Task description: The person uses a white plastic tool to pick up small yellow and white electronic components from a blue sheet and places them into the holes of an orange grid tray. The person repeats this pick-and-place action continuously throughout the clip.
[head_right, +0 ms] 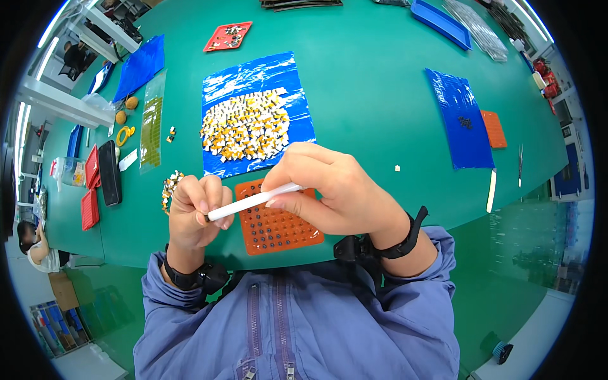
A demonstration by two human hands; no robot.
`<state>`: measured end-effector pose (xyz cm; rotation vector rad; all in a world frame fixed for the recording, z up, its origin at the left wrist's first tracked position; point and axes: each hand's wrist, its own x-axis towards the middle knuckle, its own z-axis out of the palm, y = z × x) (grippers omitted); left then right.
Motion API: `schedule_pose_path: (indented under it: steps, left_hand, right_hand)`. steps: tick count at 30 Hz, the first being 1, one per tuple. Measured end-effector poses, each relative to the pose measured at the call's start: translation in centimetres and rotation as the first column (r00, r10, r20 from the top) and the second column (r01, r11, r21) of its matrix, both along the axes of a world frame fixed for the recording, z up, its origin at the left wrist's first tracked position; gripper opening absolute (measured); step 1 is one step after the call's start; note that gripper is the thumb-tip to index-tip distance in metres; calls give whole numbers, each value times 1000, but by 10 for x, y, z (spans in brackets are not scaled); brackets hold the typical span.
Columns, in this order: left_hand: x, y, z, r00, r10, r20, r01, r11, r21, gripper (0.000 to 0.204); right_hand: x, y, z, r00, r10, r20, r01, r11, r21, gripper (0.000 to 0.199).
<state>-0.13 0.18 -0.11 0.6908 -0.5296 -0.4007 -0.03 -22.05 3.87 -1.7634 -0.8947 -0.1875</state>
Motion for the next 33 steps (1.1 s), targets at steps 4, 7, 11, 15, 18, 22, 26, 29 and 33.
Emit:
schedule_pose_path:
  steps: [4,7,11,15,18,22,26,29,33]
  left_hand:
    - [0,0,0,1000,-11,5,11,1000,15,11]
    - [1,0,0,1000,16,7,-16,1000,16,11]
    - [1,0,0,997,58,47,-60,997,41,10]
    - [0,-1,0,990,137,41,-138,989,43,10]
    - [1,-3,-1,979,201,29,-203,976,75,9]
    - [2,-6,2,960,278,-38,-273,956,109,8]
    - [9,14,7,932,346,105,-360,861,359,8]
    - [3,34,15,867,376,328,-495,566,659,9]
    - [3,55,30,651,118,750,-754,-10,657,9]
  right_hand:
    - [-1,2,1,999,-25,-23,25,1000,6,9]
    - [-1,1,0,999,-31,-15,31,1000,4,8]
    - [-1,-3,1,999,-42,-13,41,996,-84,7]
    - [-3,-2,2,997,-66,38,68,996,-64,9]
    - [-5,-2,4,993,-101,57,102,995,-19,11]
    - [-3,-1,3,992,-81,94,65,985,162,12]
    - [-9,1,2,997,-20,70,0,960,279,14]
    - [-13,1,1,989,15,150,-39,986,160,17]
    - [-19,3,5,981,53,185,-68,995,75,18]
